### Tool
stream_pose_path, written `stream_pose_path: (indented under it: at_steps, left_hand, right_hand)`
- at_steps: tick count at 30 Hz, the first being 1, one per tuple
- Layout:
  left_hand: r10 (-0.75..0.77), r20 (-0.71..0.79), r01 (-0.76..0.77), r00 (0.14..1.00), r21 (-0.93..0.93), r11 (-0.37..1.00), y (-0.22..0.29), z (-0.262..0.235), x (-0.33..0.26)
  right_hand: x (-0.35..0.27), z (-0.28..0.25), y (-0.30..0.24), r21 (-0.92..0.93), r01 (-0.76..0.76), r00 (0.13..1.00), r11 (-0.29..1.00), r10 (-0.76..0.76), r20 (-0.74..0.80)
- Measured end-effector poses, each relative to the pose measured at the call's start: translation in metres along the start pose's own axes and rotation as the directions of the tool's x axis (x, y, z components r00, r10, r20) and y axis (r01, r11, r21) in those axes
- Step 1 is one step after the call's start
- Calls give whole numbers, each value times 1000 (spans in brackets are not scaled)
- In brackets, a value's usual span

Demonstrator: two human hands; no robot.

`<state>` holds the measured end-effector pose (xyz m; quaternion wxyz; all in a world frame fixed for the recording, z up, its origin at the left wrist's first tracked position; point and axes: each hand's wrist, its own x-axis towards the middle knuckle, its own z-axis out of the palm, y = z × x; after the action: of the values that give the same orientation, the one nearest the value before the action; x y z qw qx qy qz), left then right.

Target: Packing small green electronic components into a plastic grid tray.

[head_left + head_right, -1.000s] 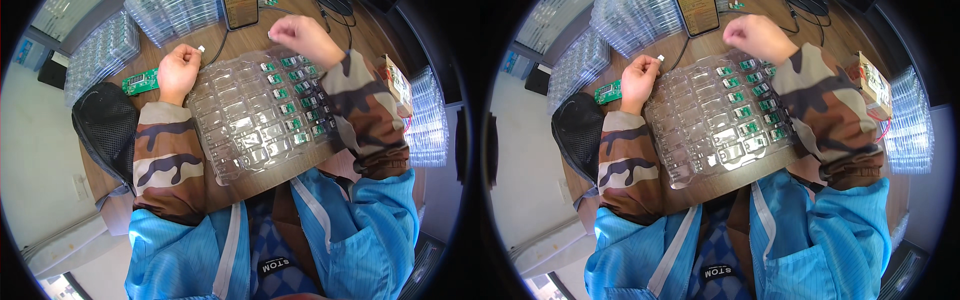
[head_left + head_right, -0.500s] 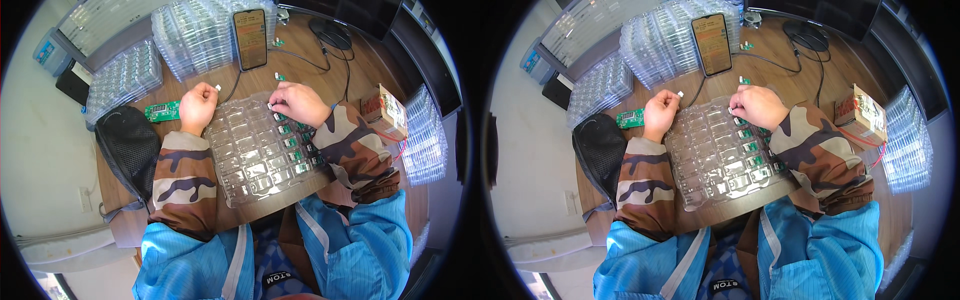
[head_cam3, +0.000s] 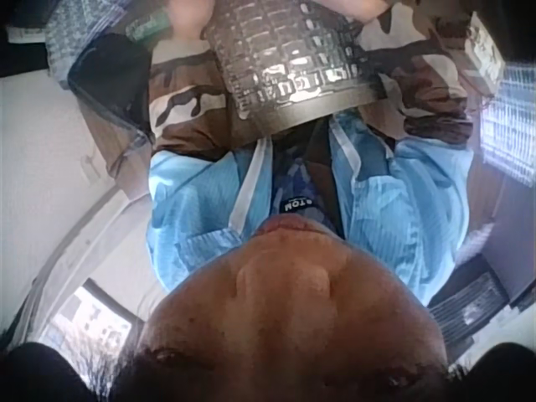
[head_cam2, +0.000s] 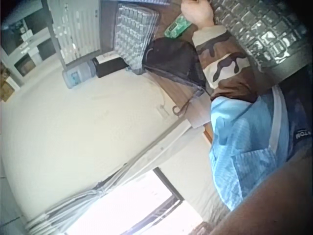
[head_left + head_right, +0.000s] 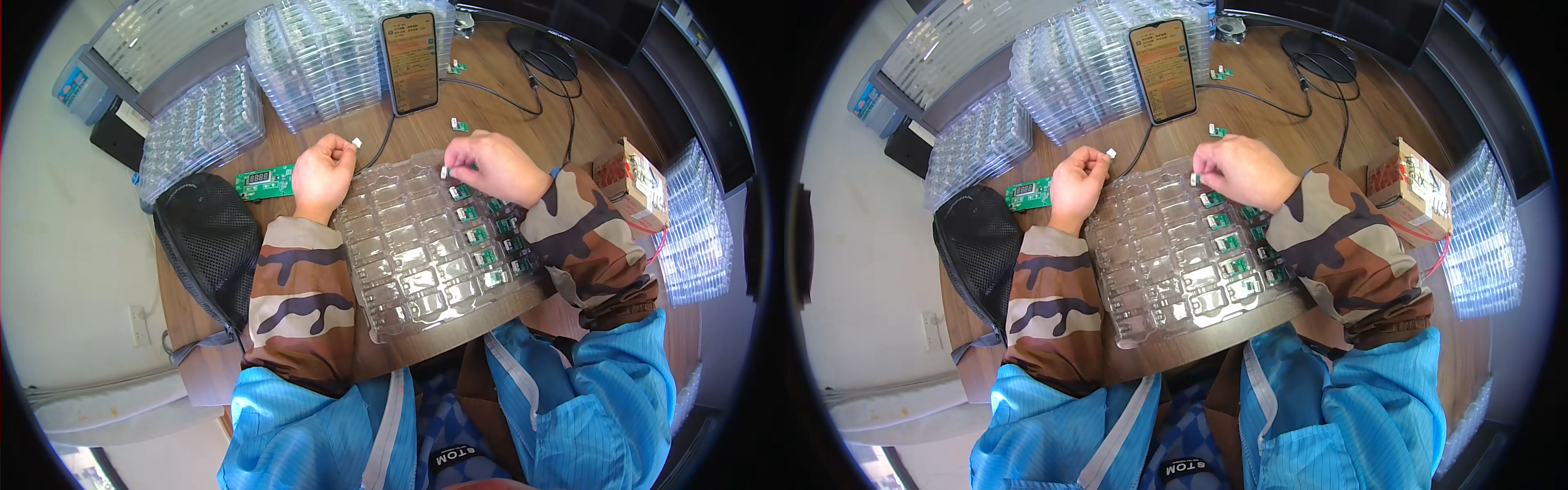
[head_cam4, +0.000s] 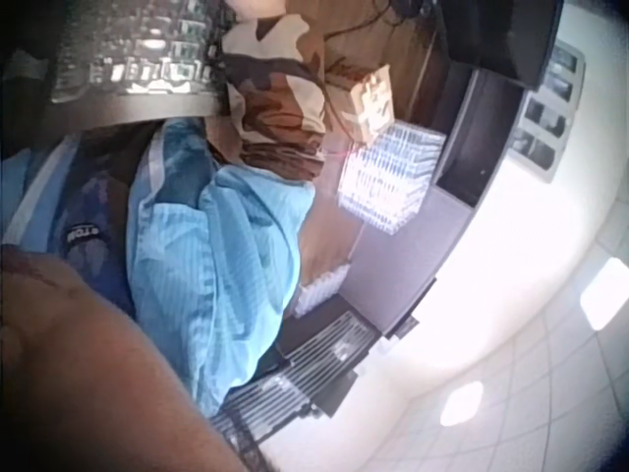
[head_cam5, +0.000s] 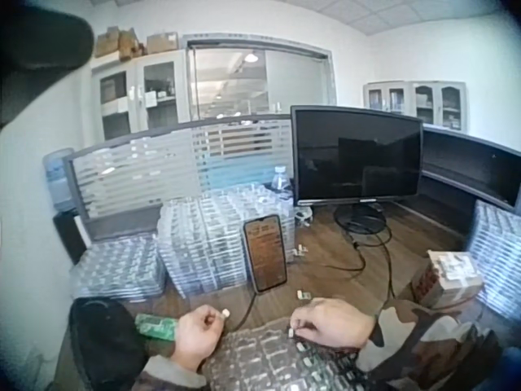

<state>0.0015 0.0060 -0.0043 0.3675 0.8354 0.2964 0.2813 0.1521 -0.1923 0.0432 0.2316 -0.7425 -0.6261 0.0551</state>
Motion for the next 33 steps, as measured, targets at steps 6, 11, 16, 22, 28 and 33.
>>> stream_pose_path:
  at_steps: [6,11,16,22,28,33]
  left_hand:
    - [-4,-3,4,1000,6,1000,1,-1,-2]
    - [14,-19,-15,1000,-25,1000,1,3,0]
    - [-3,-34,3,999,-17,1000,2,0,-2]
    - [1,-33,-2,999,-17,1000,4,0,-1]
    - [7,-43,-8,999,-17,1000,2,0,-1]
    - [-9,-38,8,999,-19,1000,3,1,-1]
  right_hand:
    - [44,-2,-14,553,-172,985,815,156,75]
    - [83,35,-14,578,-232,973,782,190,133]
    - [100,57,-7,534,-279,951,798,308,36]
    - [100,54,-15,352,-251,957,902,285,-47]
    - [101,58,-17,450,-243,961,860,277,-11]
    - [98,55,-22,340,-188,967,922,234,-100]
